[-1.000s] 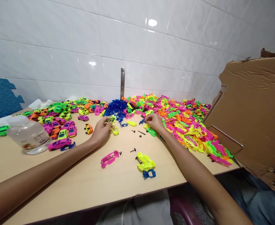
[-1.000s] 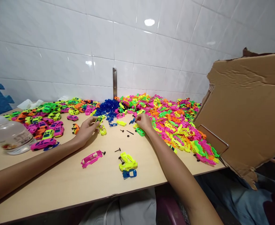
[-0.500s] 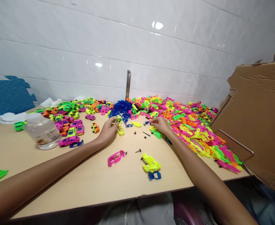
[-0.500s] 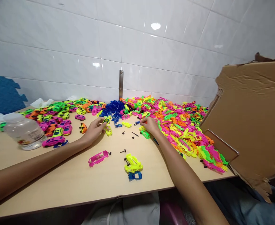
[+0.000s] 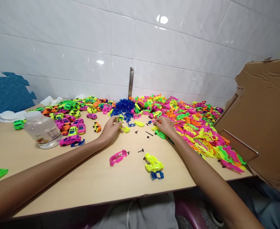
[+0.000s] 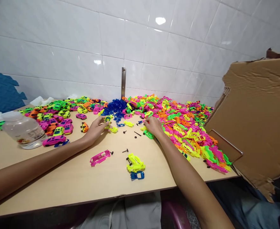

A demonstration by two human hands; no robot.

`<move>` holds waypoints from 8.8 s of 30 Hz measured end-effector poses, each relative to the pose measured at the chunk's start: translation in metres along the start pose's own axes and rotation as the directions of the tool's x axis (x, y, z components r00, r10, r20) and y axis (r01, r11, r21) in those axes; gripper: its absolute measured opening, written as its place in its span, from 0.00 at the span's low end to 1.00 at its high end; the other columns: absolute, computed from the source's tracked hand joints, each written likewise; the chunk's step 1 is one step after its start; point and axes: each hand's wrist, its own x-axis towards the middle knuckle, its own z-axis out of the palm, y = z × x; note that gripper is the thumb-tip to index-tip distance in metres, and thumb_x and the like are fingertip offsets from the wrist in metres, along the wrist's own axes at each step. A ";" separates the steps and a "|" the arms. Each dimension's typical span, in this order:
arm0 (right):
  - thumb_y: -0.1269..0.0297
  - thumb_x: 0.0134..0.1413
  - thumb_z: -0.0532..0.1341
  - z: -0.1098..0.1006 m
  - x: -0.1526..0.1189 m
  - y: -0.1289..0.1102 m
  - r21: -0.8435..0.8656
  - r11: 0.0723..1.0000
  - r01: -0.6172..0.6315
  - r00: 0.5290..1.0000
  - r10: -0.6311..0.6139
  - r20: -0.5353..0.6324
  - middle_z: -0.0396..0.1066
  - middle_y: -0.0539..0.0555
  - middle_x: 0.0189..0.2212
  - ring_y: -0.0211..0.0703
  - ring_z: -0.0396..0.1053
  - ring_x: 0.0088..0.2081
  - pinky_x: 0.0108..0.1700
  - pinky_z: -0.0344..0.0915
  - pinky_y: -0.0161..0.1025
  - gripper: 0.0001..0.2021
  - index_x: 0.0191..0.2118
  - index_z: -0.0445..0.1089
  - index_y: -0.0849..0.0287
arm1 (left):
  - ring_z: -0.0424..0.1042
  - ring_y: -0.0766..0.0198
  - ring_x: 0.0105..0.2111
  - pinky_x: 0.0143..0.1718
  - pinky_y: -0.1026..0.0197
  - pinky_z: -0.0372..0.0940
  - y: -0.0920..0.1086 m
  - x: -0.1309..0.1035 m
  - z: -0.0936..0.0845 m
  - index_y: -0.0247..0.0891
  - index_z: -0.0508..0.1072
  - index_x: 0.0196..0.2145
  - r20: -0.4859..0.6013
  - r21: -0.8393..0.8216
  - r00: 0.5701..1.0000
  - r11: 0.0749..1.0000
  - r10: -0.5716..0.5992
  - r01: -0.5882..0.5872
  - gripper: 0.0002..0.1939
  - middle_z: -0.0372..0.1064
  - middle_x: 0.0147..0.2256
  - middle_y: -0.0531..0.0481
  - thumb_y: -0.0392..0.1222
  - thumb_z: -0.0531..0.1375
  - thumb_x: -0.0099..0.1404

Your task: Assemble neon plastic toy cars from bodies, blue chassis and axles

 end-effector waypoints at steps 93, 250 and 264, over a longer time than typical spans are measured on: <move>0.58 0.64 0.58 0.004 -0.007 -0.020 0.123 0.992 0.009 0.999 -0.003 -0.054 0.79 0.52 0.38 0.44 0.74 0.36 0.42 0.65 0.39 0.16 0.53 0.75 0.53 | 0.75 0.48 0.46 0.39 0.54 0.71 0.015 -0.009 -0.002 0.37 0.76 0.52 0.078 0.314 0.993 0.943 0.090 -0.110 0.31 0.75 0.51 0.38 0.63 0.62 0.61; 0.47 0.61 0.64 0.018 -0.047 -0.094 0.440 0.821 0.363 0.918 -0.235 -0.319 0.78 0.52 0.31 0.39 0.66 0.22 0.30 0.60 0.39 0.16 0.39 0.76 0.56 | 0.72 0.49 0.57 0.61 0.46 0.65 0.020 -0.016 0.000 0.39 0.75 0.58 0.415 0.207 0.886 0.926 0.208 -0.315 0.22 0.73 0.57 0.43 0.48 0.60 0.70; 0.52 0.64 0.63 0.015 -0.053 -0.099 0.340 0.842 0.420 0.892 -0.314 -0.325 0.78 0.50 0.31 0.37 0.65 0.24 0.31 0.57 0.38 0.13 0.37 0.75 0.56 | 0.77 0.59 0.35 0.39 0.60 0.70 0.015 -0.021 0.000 0.36 0.76 0.57 0.368 0.440 0.865 0.756 0.340 -0.485 0.21 0.81 0.44 0.46 0.36 0.57 0.67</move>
